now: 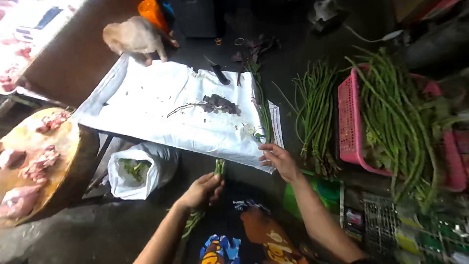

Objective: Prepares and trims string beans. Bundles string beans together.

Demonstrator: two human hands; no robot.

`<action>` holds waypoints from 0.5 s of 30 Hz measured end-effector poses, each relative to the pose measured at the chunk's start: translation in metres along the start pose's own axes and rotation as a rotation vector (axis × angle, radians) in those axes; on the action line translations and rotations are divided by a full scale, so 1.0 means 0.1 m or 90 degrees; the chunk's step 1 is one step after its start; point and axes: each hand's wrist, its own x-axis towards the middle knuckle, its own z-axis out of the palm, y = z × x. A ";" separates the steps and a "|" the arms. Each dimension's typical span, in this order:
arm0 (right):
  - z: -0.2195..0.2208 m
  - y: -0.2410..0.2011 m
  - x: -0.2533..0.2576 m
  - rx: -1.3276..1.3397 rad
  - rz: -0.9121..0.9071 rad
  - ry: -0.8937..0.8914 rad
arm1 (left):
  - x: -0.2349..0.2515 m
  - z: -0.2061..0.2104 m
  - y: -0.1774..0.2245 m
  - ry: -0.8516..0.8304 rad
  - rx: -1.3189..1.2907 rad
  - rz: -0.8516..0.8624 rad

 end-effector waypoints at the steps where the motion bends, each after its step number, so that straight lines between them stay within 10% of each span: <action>1: 0.06 0.04 0.00 -0.013 0.019 0.002 | 0.00 0.01 -0.16 0.015 -0.026 0.016; 15: 1.97 -0.73 1.74 -0.162 0.104 -0.096 | -0.13 -1.39 0.12 0.089 -0.233 0.043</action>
